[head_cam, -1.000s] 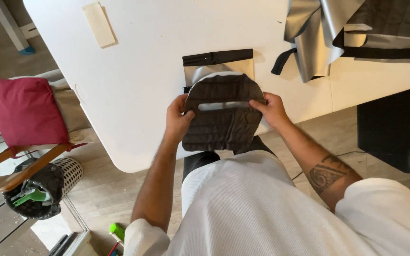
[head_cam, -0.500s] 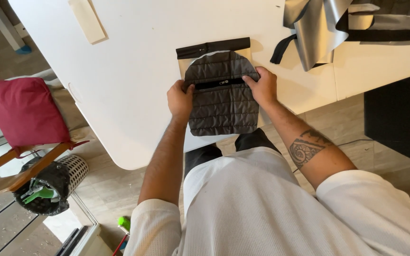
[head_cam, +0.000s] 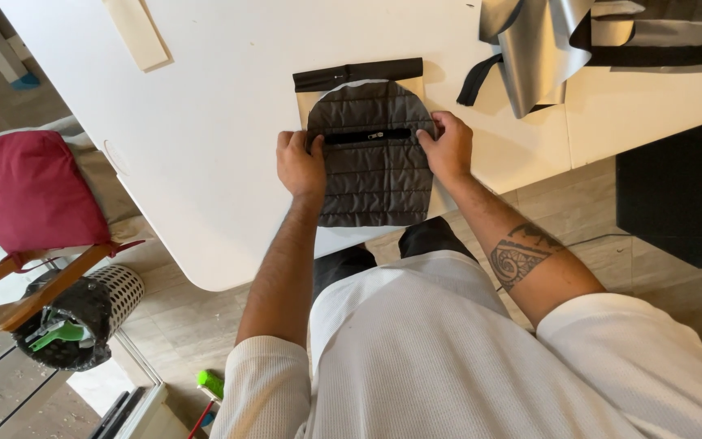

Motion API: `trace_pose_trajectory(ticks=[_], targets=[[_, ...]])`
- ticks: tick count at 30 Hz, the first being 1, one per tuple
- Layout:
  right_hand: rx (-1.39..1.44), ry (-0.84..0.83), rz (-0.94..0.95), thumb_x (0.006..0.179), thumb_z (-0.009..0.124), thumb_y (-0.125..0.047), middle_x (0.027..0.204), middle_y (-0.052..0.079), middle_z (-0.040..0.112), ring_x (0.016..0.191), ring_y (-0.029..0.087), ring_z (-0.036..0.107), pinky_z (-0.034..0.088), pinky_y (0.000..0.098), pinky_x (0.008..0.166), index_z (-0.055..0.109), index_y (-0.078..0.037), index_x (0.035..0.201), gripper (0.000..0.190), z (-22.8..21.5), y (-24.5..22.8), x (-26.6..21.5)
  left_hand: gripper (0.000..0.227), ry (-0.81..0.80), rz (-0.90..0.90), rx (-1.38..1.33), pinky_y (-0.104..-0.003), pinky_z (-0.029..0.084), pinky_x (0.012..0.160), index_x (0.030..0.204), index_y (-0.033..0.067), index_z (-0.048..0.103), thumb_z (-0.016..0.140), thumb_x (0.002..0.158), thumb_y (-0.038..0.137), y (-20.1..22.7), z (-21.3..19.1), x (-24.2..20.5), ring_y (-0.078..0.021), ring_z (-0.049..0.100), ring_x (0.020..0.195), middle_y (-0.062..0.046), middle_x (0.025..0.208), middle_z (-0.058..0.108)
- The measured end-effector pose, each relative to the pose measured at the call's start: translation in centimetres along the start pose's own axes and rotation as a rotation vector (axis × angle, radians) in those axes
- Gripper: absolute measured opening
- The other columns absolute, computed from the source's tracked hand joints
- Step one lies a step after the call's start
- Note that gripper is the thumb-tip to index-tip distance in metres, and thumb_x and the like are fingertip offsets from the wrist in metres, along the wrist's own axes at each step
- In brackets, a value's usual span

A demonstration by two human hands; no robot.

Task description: Preparing and cutting fabric or leather materials for sewing, including trimming with scissors and folding pieces.

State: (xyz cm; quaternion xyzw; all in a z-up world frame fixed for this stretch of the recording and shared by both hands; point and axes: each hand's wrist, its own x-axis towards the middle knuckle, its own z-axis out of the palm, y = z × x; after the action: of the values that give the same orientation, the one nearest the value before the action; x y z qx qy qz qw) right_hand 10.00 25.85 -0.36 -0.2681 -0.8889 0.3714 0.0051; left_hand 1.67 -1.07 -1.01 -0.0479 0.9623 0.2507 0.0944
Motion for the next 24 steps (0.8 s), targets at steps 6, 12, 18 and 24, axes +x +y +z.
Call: trace_pose_trajectory(ticks=[6, 12, 18, 24], targets=[[-0.077, 0.014, -0.018, 0.079, 0.089, -0.015, 0.087, 0.018, 0.07, 0.084, 0.039, 0.073, 0.059, 0.0453, 0.066, 0.071, 0.0, 0.107, 0.037, 0.9, 1.2, 0.2, 0.027, 0.102, 0.047, 0.093, -0.039, 0.055, 0.077, 0.09, 0.0153, 0.07, 0.087, 0.078, 0.033, -1.0, 2.3, 1.0, -0.0245, 0.06, 0.097, 0.002, 0.101, 0.049], [-0.194, 0.042, -0.04, 0.079, 0.089, -0.015, 0.095, 0.012, 0.063, 0.09, 0.034, 0.07, 0.059, 0.0422, 0.074, 0.066, -0.002, 0.109, 0.04, -0.1, -1.1, -0.5, 0.042, 0.043, -0.044, 0.088, -0.044, 0.056, 0.083, 0.111, 0.0158, 0.066, 0.087, 0.08, 0.034, 0.1, 1.0, 0.8, -0.0277, 0.062, 0.103, -0.002, 0.107, 0.056], [-0.296, 0.007, 0.02, 0.079, 0.092, -0.02, 0.102, 0.012, 0.06, 0.099, 0.033, 0.067, 0.056, 0.0419, 0.084, 0.063, -0.001, 0.118, 0.052, 0.1, -2.4, -1.0, 0.055, 0.011, -0.11, 0.028, -0.047, 0.056, 0.09, 0.122, 0.0139, 0.062, 0.09, 0.077, 0.028, 0.6, 0.3, 0.6, -0.0302, 0.063, 0.108, -0.004, 0.11, 0.062], [-0.289, 0.042, 0.019, 0.074, 0.096, -0.019, 0.095, 0.012, 0.059, 0.093, 0.033, 0.065, 0.054, 0.0436, 0.082, 0.063, -0.001, 0.112, 0.053, 2.2, -0.2, -0.6, 0.054, -0.153, -0.202, -0.048, -0.043, 0.056, 0.09, 0.117, 0.017, 0.06, 0.092, 0.074, 0.022, -1.3, 1.8, 1.9, -0.0261, 0.067, 0.102, 0.001, 0.096, 0.067]])
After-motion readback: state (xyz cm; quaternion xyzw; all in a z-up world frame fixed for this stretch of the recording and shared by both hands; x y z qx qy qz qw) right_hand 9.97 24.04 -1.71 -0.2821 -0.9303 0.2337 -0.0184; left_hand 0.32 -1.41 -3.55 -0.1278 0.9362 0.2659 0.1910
